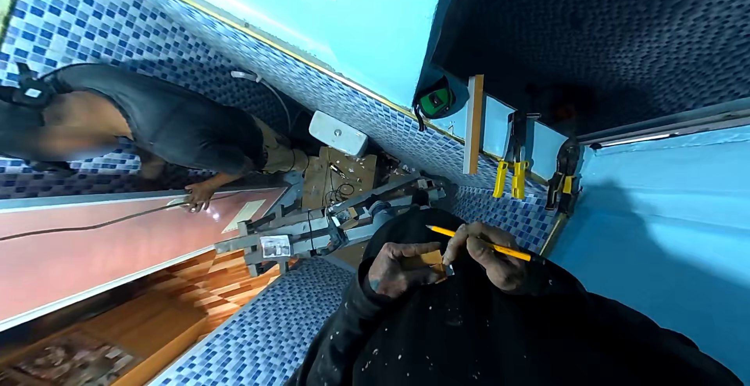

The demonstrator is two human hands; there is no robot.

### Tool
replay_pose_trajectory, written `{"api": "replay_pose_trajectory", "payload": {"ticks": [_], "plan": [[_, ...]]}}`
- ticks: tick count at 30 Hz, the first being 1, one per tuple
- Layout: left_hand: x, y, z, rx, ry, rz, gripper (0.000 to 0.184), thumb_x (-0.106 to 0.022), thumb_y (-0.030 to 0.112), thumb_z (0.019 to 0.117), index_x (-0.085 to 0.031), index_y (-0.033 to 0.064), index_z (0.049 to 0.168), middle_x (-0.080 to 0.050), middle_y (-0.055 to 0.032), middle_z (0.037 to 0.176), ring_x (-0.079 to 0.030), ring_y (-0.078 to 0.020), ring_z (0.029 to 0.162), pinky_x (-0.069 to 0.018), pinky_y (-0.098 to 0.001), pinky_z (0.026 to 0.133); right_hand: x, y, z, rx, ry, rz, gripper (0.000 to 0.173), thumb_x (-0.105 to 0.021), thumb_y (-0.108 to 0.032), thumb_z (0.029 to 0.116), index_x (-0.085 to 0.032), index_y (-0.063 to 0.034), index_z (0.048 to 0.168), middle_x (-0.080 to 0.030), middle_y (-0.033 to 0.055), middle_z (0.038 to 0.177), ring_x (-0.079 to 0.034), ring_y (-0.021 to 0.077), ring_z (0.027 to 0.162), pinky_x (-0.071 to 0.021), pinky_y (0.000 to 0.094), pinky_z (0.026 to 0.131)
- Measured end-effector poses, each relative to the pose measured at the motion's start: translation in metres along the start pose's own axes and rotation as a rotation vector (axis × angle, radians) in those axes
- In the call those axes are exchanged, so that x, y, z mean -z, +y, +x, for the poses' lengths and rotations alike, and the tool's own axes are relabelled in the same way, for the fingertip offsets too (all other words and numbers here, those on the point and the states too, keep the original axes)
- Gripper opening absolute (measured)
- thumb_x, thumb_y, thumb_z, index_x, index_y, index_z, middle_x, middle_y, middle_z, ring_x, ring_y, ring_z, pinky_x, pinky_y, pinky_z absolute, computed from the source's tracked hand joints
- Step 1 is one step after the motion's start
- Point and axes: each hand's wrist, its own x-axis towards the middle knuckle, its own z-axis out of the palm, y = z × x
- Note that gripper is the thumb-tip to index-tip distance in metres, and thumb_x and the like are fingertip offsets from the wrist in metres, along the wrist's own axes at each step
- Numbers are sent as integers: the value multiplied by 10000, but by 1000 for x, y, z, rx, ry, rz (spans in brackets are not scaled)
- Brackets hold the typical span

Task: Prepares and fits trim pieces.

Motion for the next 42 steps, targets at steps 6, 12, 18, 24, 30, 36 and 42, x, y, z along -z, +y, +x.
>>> {"api": "replay_pose_trajectory", "payload": {"ticks": [6,12,18,24,30,36,42], "plan": [[-2,0,-3,12,9,-9,467,-817,-6,803,-683,-61,1247,-763,-102,1127,-734,-104,1010,-597,-283,937,-2,-2,-4,-57,32,-18,240,-441,-167,1099,-633,-23,1095,-732,50,919,-723,133,864,-616,323,827],[-1,1,-4,19,16,-4,480,-819,-6,799,-677,-66,1253,-761,-103,1135,-732,-99,1014,-595,-276,937,-2,0,-4,-77,52,-41,246,-438,-143,1096,-637,3,1093,-732,48,910,-720,119,847,-616,308,814],[-1,0,-4,20,11,-22,472,-817,-2,807,-676,-70,1253,-761,-107,1133,-735,-108,1009,-597,-285,938,-1,0,-5,-113,60,-44,259,-435,-155,1098,-646,-4,1080,-733,35,890,-718,110,828,-617,303,800],[-2,-1,-4,9,18,-16,466,-816,-3,806,-682,-65,1247,-765,-103,1118,-736,-103,998,-598,-282,932,1,0,-6,-148,62,3,341,-430,-172,1076,-540,51,1309,-741,54,905,-724,144,825,-617,327,789],[-1,-2,-5,11,22,-26,463,-816,-15,798,-688,-57,1242,-768,-98,1107,-737,-100,991,-598,-279,926,-1,-1,-3,-98,24,-118,245,-532,-181,1052,-637,30,1119,-748,43,897,-709,76,811,-593,233,735],[-3,1,-5,18,29,-24,424,-823,-28,779,-714,-50,1188,-769,-88,1100,-733,-90,983,-598,-273,919,2,-5,-2,-104,-41,-146,226,-534,-178,1032,-630,20,1084,-750,32,860,-701,39,755,-578,192,674],[-3,-2,-5,41,22,-25,484,-822,4,801,-676,-64,1257,-759,-108,1141,-732,-103,1017,-590,-279,942,8,-14,6,-195,-113,-163,188,-561,-156,994,-661,3,1009,-739,-2,791,-680,3,688,-555,167,621]]}}
